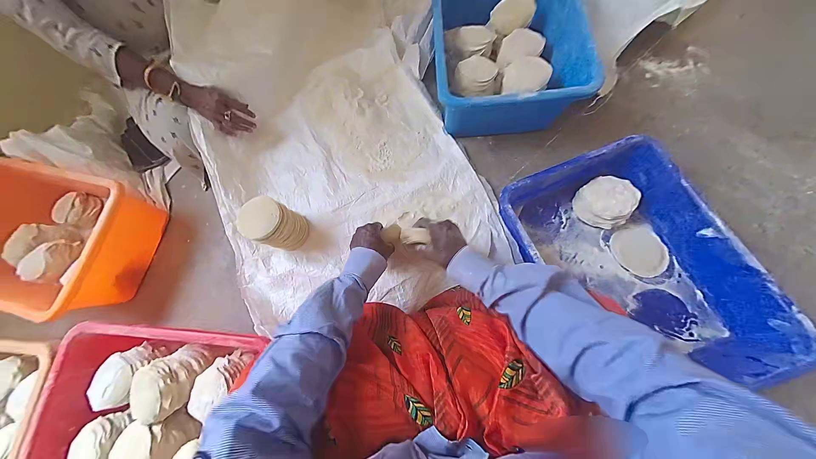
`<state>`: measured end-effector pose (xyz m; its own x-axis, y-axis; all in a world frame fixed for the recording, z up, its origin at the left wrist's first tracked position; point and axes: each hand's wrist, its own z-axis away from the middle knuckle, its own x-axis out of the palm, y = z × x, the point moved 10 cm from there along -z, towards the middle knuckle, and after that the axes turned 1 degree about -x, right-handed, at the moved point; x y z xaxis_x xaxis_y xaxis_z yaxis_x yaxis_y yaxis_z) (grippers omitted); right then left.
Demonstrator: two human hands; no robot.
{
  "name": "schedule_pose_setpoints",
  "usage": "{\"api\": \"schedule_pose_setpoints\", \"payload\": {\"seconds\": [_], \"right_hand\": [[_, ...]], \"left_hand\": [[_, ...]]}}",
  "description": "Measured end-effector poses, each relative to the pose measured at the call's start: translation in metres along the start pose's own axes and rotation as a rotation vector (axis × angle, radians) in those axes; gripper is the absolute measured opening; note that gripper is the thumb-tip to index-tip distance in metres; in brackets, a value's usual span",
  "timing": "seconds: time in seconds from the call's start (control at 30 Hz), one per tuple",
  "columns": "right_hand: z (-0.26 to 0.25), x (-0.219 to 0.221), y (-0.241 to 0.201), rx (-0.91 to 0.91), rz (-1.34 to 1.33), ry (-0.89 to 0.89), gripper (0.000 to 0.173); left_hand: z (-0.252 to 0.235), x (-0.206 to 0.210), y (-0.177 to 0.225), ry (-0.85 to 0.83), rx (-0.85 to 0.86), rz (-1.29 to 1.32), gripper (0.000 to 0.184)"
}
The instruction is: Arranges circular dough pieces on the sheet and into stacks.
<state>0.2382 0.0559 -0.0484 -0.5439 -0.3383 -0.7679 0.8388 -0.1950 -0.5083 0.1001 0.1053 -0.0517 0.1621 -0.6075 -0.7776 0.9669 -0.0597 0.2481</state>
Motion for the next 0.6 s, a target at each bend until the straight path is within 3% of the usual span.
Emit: {"api": "schedule_pose_setpoints", "payload": {"seconds": [0.13,0.2,0.3,0.37,0.43,0.5,0.6], "right_hand": [[-0.023,0.021,0.01,0.041,0.142,-0.088,0.042],[-0.033,0.009,0.001,-0.003,0.099,-0.03,0.037],[-0.02,-0.02,-0.003,-0.089,-0.074,0.115,0.044],[-0.026,-0.004,0.008,-0.021,0.012,0.008,0.054],[-0.038,0.013,0.01,-0.005,0.101,-0.071,0.05],[-0.037,0.002,0.006,-0.067,0.049,0.018,0.044],[-0.03,-0.003,0.009,-0.067,-0.031,0.085,0.052]], "left_hand": [[-0.011,0.016,0.006,-0.086,0.006,-0.14,0.037],[-0.022,0.002,0.015,-0.061,0.039,-0.139,0.035],[-0.017,-0.02,0.008,0.064,0.142,0.067,0.038],[-0.025,-0.005,0.001,0.005,0.118,0.066,0.041],[-0.034,0.01,0.0,-0.089,0.096,-0.042,0.042],[-0.034,0.003,0.003,-0.05,0.147,-0.033,0.039],[-0.023,0.001,-0.005,0.01,0.187,0.063,0.04]]}}
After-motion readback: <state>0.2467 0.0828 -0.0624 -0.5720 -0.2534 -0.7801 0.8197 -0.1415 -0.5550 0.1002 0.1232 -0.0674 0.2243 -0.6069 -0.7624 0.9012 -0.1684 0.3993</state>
